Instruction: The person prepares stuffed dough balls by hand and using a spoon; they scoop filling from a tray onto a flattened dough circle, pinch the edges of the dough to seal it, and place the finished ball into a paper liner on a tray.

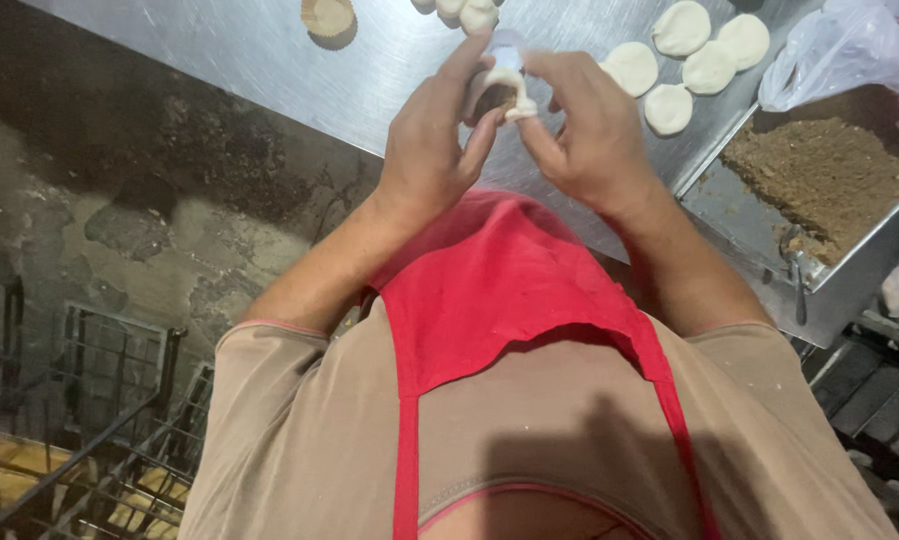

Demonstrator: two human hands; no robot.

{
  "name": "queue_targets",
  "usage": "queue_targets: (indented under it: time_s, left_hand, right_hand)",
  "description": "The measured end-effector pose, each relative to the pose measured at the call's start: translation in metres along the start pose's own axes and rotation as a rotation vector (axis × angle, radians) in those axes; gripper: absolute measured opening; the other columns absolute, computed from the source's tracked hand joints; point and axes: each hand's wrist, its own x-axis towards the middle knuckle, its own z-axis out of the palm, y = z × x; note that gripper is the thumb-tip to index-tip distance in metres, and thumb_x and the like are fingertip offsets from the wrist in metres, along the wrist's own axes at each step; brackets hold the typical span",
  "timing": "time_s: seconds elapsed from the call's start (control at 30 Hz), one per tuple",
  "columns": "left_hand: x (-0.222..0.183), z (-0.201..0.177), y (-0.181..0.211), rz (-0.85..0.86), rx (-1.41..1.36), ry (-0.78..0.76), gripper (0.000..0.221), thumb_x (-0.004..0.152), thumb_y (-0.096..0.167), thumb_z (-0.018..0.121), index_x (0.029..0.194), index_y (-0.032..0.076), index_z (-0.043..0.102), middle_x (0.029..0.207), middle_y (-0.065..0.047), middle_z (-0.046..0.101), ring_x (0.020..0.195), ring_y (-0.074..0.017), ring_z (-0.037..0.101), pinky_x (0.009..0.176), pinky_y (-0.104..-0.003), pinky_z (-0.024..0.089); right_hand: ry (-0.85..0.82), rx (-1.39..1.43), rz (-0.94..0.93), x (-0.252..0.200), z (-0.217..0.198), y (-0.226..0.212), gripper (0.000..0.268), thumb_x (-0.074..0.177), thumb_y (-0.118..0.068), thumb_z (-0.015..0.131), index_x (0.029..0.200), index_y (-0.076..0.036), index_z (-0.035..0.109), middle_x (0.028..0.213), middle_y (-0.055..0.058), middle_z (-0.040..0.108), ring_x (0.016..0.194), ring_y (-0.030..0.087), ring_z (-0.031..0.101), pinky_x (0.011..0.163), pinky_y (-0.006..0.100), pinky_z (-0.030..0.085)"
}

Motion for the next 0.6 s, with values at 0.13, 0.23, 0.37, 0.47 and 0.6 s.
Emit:
queue_targets:
  time_s: [0.13, 0.23, 0.37, 0.47, 0.6]
  left_hand:
    - [0.000, -0.003, -0.003, 0.052, 0.032, -0.008, 0.071, 0.101, 0.001, 0.078, 0.158, 0.014, 0.037, 0.115, -0.009, 0.067, 0.095, -0.0238, 0.067, 0.086, -0.035, 0.056]
    - [0.001, -0.001, -0.002, -0.003, 0.080, -0.014, 0.070, 0.100, 0.000, 0.077, 0.158, 0.014, 0.041, 0.107, -0.007, 0.065, 0.091, -0.0248, 0.065, 0.082, -0.038, 0.054]
    - [0.005, 0.004, 0.002, 0.041, 0.137, -0.023, 0.066, 0.100, -0.001, 0.075, 0.156, 0.015, 0.043, 0.108, -0.004, 0.067, 0.090, -0.0238, 0.063, 0.082, -0.038, 0.055]
    - [0.011, 0.003, 0.003, 0.100, 0.150, -0.050, 0.067, 0.100, -0.002, 0.074, 0.156, 0.014, 0.041, 0.114, -0.002, 0.070, 0.095, -0.0253, 0.062, 0.086, -0.039, 0.056]
    - [0.011, -0.004, 0.004, 0.087, -0.058, -0.003, 0.067, 0.100, -0.004, 0.072, 0.155, 0.013, 0.037, 0.126, -0.012, 0.061, 0.110, -0.0285, 0.063, 0.092, -0.038, 0.056]
  right_hand:
    - [-0.061, -0.045, -0.035, 0.004, -0.005, 0.001, 0.023, 0.097, -0.003, 0.074, 0.119, -0.005, 0.069, 0.104, 0.012, 0.067, 0.087, 0.029, 0.065, 0.073, 0.039, 0.051]
    - [-0.069, -0.173, -0.058, 0.005, -0.004, 0.005, 0.022, 0.097, -0.006, 0.079, 0.116, -0.009, 0.069, 0.101, 0.010, 0.066, 0.091, 0.031, 0.066, 0.078, 0.041, 0.052]
    - [-0.035, -0.254, -0.075, 0.002, -0.005, 0.004, 0.022, 0.093, -0.006, 0.078, 0.111, -0.002, 0.065, 0.106, 0.013, 0.065, 0.097, 0.034, 0.064, 0.081, 0.042, 0.051]
    - [-0.017, -0.217, -0.205, 0.005, -0.009, 0.006, 0.030, 0.088, -0.004, 0.076, 0.116, -0.001, 0.068, 0.107, 0.013, 0.067, 0.096, 0.033, 0.065, 0.079, 0.041, 0.052]
    - [-0.050, -0.174, -0.108, 0.007, -0.010, 0.006, 0.019, 0.097, -0.005, 0.080, 0.113, -0.007, 0.070, 0.109, 0.008, 0.068, 0.100, 0.029, 0.067, 0.084, 0.040, 0.053]
